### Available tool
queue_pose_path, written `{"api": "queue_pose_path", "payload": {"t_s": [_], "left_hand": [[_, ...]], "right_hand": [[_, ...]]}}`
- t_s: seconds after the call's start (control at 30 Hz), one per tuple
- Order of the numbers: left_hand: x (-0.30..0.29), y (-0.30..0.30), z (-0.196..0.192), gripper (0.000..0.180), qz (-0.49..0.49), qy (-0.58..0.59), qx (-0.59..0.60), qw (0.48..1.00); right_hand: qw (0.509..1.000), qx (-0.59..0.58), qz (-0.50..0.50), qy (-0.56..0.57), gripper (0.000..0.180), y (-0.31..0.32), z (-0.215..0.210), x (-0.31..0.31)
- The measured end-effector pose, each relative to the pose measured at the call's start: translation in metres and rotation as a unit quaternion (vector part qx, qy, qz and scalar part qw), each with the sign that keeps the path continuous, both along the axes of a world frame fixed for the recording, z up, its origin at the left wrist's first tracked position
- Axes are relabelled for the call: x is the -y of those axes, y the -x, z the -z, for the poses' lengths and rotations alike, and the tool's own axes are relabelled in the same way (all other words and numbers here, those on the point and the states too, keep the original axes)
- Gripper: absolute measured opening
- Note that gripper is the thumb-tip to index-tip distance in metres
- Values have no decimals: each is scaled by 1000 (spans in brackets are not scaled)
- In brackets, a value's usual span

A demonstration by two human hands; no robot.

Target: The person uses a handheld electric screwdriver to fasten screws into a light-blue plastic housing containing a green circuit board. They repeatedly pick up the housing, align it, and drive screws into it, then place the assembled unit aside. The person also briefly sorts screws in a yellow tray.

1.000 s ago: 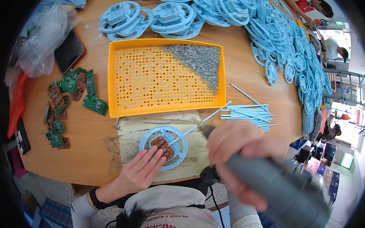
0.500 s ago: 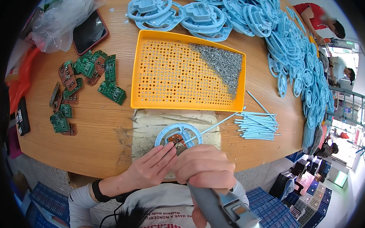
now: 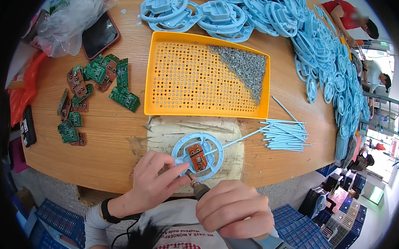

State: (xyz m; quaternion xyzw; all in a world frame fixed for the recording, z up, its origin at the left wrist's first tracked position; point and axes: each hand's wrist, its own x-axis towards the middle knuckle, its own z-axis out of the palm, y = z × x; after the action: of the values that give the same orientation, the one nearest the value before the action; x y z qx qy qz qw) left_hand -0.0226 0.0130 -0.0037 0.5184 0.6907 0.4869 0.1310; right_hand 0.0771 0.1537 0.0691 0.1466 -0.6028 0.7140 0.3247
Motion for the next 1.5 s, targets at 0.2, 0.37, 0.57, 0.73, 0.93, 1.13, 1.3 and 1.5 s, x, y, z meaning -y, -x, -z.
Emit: {"api": "queue_pose_path", "payload": {"t_s": [0.2,0.37,0.57,0.73,0.93,1.13,1.3,1.5], "left_hand": [[4,-4,10,23,29,-38,17,999],[5,-5,13,26,59,-79,24,995],[-1,4,-5,41,78,-27,7,997],[11,5,7,45,151,1,-136,979],[16,-1,25,36,187,52,-251,948],[16,-1,26,39,186,52,-238,952],[14,1,27,39,198,30,-216,956],[12,-3,30,41,175,0,-113,978]], "right_hand": [[998,0,22,67,18,-1,0,14],[995,25,-43,83,26,1,-7,-1],[998,50,22,44,53,1,-11,-12],[992,39,112,-34,56,8,6,-14],[993,28,94,-70,63,15,23,-14],[992,43,67,-102,63,20,27,-20],[989,58,60,-126,62,22,28,-21],[982,74,38,-170,62,25,25,-19]]}}
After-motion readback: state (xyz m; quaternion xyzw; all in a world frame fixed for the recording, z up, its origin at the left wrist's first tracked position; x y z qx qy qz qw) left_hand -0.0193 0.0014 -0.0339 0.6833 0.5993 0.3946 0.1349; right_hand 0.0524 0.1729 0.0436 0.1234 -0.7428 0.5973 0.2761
